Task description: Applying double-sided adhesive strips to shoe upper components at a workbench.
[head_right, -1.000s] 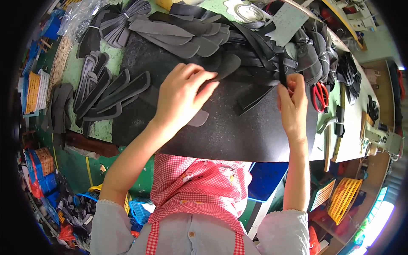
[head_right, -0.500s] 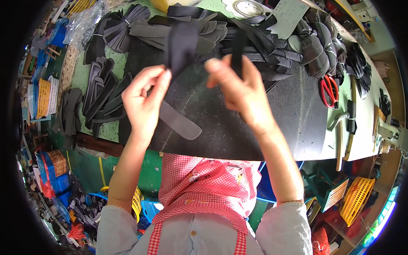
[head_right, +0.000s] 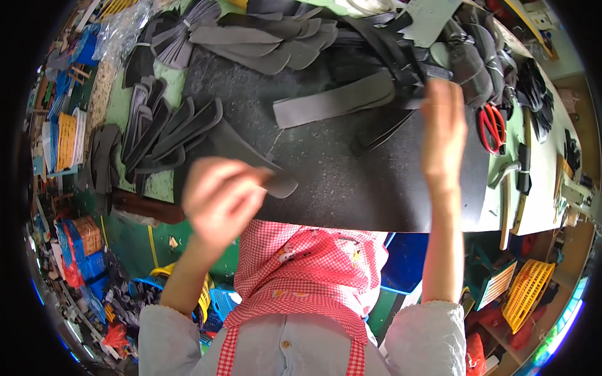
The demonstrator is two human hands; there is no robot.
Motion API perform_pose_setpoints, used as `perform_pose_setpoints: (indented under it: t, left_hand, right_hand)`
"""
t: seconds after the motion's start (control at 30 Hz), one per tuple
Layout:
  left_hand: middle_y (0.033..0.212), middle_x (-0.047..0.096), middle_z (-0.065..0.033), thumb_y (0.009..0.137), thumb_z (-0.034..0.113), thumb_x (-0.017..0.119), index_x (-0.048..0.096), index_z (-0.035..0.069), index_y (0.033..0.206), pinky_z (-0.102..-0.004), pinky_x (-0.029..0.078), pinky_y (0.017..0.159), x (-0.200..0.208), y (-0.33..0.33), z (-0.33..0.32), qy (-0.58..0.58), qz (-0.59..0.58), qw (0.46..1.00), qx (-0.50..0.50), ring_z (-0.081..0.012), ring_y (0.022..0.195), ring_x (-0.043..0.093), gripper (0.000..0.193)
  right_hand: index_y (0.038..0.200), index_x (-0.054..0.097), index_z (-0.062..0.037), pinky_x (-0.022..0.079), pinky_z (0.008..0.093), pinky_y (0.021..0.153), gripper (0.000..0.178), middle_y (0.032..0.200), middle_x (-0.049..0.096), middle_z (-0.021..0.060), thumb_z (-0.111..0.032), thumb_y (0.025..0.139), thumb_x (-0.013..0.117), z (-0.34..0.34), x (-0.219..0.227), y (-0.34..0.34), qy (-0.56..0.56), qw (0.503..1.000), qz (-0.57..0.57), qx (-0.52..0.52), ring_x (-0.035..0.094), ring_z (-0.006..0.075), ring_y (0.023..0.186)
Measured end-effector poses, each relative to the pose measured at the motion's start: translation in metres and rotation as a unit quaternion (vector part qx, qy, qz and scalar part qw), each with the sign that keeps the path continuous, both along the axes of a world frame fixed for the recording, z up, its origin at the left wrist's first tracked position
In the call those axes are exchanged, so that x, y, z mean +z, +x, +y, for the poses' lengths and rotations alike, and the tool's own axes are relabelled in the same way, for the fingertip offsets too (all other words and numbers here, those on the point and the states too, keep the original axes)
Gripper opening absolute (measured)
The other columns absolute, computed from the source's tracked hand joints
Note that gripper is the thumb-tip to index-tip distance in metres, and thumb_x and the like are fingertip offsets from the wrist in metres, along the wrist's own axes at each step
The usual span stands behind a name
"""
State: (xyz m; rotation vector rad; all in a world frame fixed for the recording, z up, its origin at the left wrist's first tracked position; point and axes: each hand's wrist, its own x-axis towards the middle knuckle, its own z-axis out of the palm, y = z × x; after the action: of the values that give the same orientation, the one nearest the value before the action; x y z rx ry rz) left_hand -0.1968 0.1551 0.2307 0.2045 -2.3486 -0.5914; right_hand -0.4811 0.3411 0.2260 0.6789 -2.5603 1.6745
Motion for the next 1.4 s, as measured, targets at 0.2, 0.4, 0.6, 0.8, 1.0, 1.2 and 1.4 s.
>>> perform_pose_setpoints:
  t: [0.2, 0.4, 0.6, 0.8, 1.0, 1.2, 1.4]
  left_hand:
    - [0.133, 0.062, -0.0088, 0.085, 0.029, 0.078, 0.071, 0.012, 0.133, -0.0491, 0.043, 0.105, -0.015, 0.034, 0.044, 0.025, -0.149, 0.988, -0.045, -0.0296, 0.12, 0.057, 0.052]
    - [0.146, 0.056, -0.0102, 0.089, 0.04, 0.071, 0.064, 0.011, 0.142, -0.0587, 0.027, 0.119, -0.019, 0.047, 0.025, -0.002, -0.253, 0.967, -0.02, -0.0322, 0.14, 0.049, 0.061]
    - [0.147, 0.053, -0.0097, 0.088, 0.04, 0.074, 0.065, 0.012, 0.141, -0.0628, 0.025, 0.117, -0.026, 0.049, 0.036, -0.023, -0.249, 0.968, -0.029, -0.0311, 0.141, 0.05, 0.061]
    - [0.143, 0.056, -0.0089, 0.087, 0.038, 0.075, 0.069, 0.011, 0.133, -0.0628, 0.026, 0.116, -0.032, 0.054, 0.035, -0.025, -0.229, 0.973, -0.031, -0.0322, 0.136, 0.053, 0.054]
    - [0.142, 0.057, -0.0073, 0.088, 0.036, 0.074, 0.068, 0.014, 0.137, -0.0574, 0.028, 0.115, -0.028, 0.05, 0.031, -0.023, -0.233, 0.972, -0.026, -0.0268, 0.134, 0.056, 0.054]
    - [0.143, 0.058, -0.0082, 0.089, 0.033, 0.072, 0.069, 0.014, 0.136, -0.0544, 0.028, 0.116, -0.024, 0.051, 0.026, 0.007, -0.219, 0.975, -0.045, -0.026, 0.135, 0.055, 0.051]
    - [0.151, 0.054, -0.0061, 0.093, 0.04, 0.069, 0.062, 0.007, 0.143, -0.047, 0.036, 0.115, -0.025, 0.045, 0.018, -0.018, -0.242, 0.969, -0.041, -0.0217, 0.141, 0.051, 0.061]
  right_hand:
    - [0.097, 0.064, -0.003, 0.025, 0.0216, 0.053, 0.049, 0.07, 0.048, -0.0033, -0.041, 0.114, 0.039, 0.027, 0.045, 0.043, 0.006, 0.987, -0.081, 0.141, 0.035, 0.0032, 0.056]
    - [0.121, 0.048, -0.0005, 0.024, 0.0218, 0.051, 0.029, 0.071, 0.045, -0.004, -0.028, 0.113, 0.047, 0.012, 0.063, 0.09, 0.034, 0.942, -0.23, 0.243, 0.03, 0.004, 0.058]
    - [0.11, 0.065, 0.0026, 0.055, 0.0282, 0.073, 0.019, 0.087, 0.071, 0.0082, 0.001, 0.094, 0.074, -0.024, 0.059, 0.122, 0.137, 0.886, -0.261, 0.357, 0.067, 0.0091, 0.079]
    - [0.101, 0.065, -0.0001, 0.054, 0.0294, 0.062, 0.015, 0.074, 0.069, 0.0115, -0.012, 0.097, 0.074, -0.05, 0.031, 0.143, 0.189, 0.895, -0.226, 0.336, 0.069, 0.0145, 0.065]
    - [0.096, 0.065, -0.0035, 0.052, 0.0302, 0.055, 0.013, 0.069, 0.068, 0.0097, -0.015, 0.099, 0.072, -0.055, 0.013, 0.149, 0.173, 0.93, -0.146, 0.29, 0.07, 0.0189, 0.059]
    - [0.092, 0.064, -0.0064, 0.052, 0.0333, 0.052, 0.017, 0.066, 0.067, 0.0083, -0.019, 0.098, 0.074, -0.055, 0.005, 0.154, 0.198, 0.94, -0.077, 0.268, 0.07, 0.0241, 0.057]
    - [0.098, 0.064, -0.0077, 0.054, 0.0372, 0.055, 0.019, 0.07, 0.07, 0.0106, -0.022, 0.095, 0.076, -0.05, 0.008, 0.153, 0.222, 0.939, 0.017, 0.262, 0.072, 0.0287, 0.062]
